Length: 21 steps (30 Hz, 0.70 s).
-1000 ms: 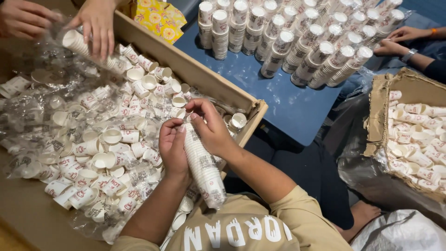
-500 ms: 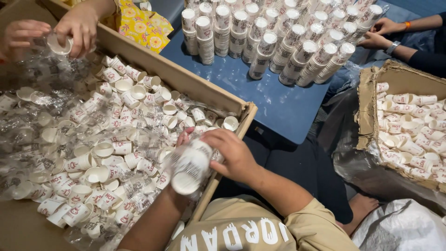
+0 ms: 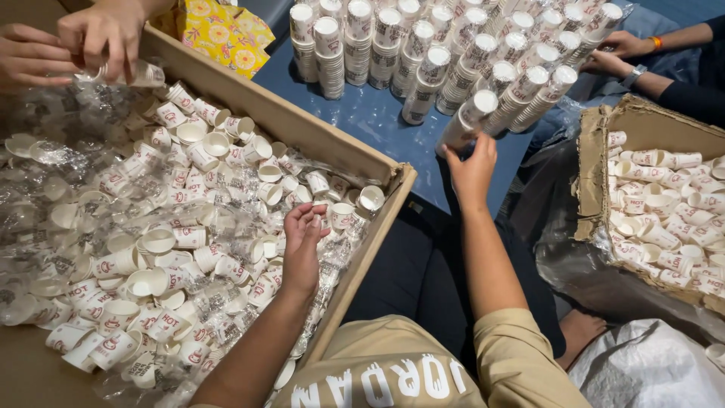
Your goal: Sorting and stacking small paper cups from bulk containers in a manual labor setting.
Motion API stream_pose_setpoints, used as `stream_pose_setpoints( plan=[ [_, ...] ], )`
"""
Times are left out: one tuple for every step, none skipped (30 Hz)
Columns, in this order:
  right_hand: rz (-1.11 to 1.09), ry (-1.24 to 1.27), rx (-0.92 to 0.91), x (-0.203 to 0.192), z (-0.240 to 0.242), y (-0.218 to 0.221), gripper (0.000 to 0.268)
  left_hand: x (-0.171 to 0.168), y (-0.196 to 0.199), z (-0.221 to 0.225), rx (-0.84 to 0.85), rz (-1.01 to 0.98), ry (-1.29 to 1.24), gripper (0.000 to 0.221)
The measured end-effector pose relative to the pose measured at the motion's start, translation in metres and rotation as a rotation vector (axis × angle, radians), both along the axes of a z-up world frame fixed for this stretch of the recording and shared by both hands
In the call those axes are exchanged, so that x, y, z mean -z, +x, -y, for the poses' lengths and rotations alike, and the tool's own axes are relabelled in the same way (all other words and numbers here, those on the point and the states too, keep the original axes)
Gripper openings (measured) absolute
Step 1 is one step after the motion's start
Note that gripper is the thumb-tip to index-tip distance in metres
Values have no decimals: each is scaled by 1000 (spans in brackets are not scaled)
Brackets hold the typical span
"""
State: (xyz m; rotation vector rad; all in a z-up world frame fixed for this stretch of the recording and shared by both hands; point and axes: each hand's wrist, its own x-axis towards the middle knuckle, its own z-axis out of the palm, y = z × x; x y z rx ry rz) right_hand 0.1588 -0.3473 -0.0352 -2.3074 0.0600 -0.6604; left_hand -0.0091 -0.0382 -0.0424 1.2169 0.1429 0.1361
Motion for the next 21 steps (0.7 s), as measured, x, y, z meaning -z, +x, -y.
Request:
stream_pose_setpoints(
  plan=[
    [-3, 1, 2, 8, 4, 10, 58, 0, -1, -1, 2, -3, 1, 37],
    [56, -41, 38, 16, 8, 20, 60, -1, -2, -1, 7, -12, 3, 36],
    [119, -84, 76, 23, 13, 32, 61, -1, -1, -1, 14, -17, 4, 36],
    [120, -84, 79, 26, 15, 37, 61, -1, 0, -2, 18, -16, 5, 36],
    [96, -28, 56, 28, 18, 43, 63, -1, 1, -2, 19, -20, 4, 35],
    [73, 29, 33, 30, 20, 49, 66, -1, 2, -2, 20, -25, 4, 35],
    [71, 28, 35, 31, 20, 50, 66, 1, 1, -2, 22, -27, 3, 35],
    [59, 22, 34, 31, 20, 51, 66, 3, 0, -2, 21, -28, 1, 35],
    [49, 17, 34, 30, 20, 53, 66, 4, 1, -2, 23, -28, 0, 34],
    [50, 17, 37, 32, 20, 55, 66, 4, 0, -2, 26, -27, 0, 34],
    [55, 15, 45, 32, 20, 59, 67, 5, 1, -2, 29, -21, -2, 34],
    [60, 13, 54, 32, 20, 63, 68, 5, 2, -2, 31, -15, -4, 33],
    [63, 15, 57, 34, 21, 66, 68, 5, 2, -1, 35, -13, -2, 33],
    [67, 15, 64, 36, 22, 70, 68, 5, 2, -1, 36, -12, -16, 33],
    [71, 17, 69, 38, 21, 74, 69, 6, 2, -1, 36, -11, -30, 33],
    [73, 19, 72, 38, 21, 77, 69, 6, 2, -2, 39, -9, -27, 33],
    [94, 22, 72, 39, 20, 79, 69, 7, 3, -2, 36, -7, -42, 33],
    [114, 24, 73, 39, 20, 82, 69, 8, 3, -3, 33, -5, -57, 33],
    [114, 25, 73, 39, 20, 84, 69, 8, 2, -2, 33, -6, -56, 33],
    [106, 25, 82, 38, 20, 86, 69, 7, 2, -2, 40, 7, -42, 33],
    [99, 26, 91, 38, 20, 88, 70, 7, 1, -2, 47, 22, -28, 33]
  ],
)
